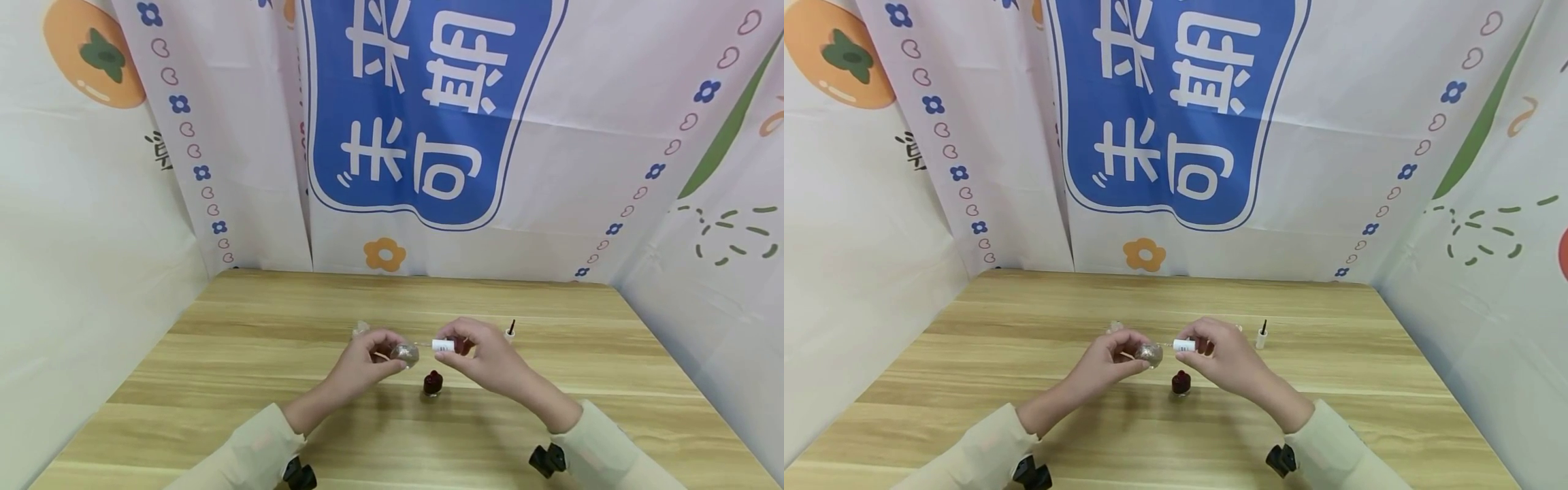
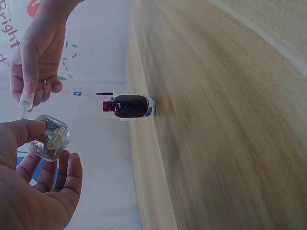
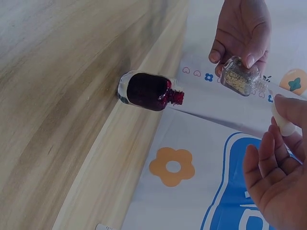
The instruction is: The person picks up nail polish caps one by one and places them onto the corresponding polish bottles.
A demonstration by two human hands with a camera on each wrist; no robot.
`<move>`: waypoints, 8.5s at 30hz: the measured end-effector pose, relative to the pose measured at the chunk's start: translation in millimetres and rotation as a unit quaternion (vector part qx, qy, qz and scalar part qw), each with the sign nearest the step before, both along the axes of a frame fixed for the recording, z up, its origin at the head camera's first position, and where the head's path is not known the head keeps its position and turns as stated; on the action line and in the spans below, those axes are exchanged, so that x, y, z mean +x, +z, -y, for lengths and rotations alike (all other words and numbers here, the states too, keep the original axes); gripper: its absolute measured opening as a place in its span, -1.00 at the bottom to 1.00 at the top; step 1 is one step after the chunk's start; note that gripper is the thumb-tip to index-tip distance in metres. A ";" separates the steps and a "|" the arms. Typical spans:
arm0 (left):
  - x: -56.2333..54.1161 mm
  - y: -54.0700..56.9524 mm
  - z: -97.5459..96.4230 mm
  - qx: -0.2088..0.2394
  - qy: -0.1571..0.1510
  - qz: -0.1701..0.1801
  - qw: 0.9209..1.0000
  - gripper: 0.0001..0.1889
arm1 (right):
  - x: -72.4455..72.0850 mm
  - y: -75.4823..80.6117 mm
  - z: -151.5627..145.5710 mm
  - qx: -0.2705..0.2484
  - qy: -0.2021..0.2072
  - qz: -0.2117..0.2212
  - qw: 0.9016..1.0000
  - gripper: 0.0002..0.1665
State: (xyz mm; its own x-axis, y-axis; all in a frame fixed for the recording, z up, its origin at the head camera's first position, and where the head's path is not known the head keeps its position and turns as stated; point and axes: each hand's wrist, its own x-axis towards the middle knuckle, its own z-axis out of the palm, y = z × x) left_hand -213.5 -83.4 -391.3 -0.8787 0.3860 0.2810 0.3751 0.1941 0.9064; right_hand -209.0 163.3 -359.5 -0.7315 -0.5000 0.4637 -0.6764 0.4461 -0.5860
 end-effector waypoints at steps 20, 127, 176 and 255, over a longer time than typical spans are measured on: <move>2.5 0.3 -0.9 -0.005 -0.003 -0.002 1.000 -0.77 | 0.9 2.8 1.9 0.015 0.013 -0.008 1.000 -0.82; 5.3 -0.3 -9.2 0.014 -0.013 0.039 0.999 -0.71 | -7.7 -15.7 23.9 -0.143 0.023 0.242 0.959 -0.78; 7.1 1.0 -10.6 0.016 -0.005 0.036 0.999 -0.70 | -10.3 -14.6 22.4 -0.110 0.043 0.195 0.974 -0.78; 22.8 23.4 -11.5 0.011 0.004 0.030 0.999 -0.77 | -0.5 -14.4 35.4 -0.148 -0.041 0.185 0.971 -0.79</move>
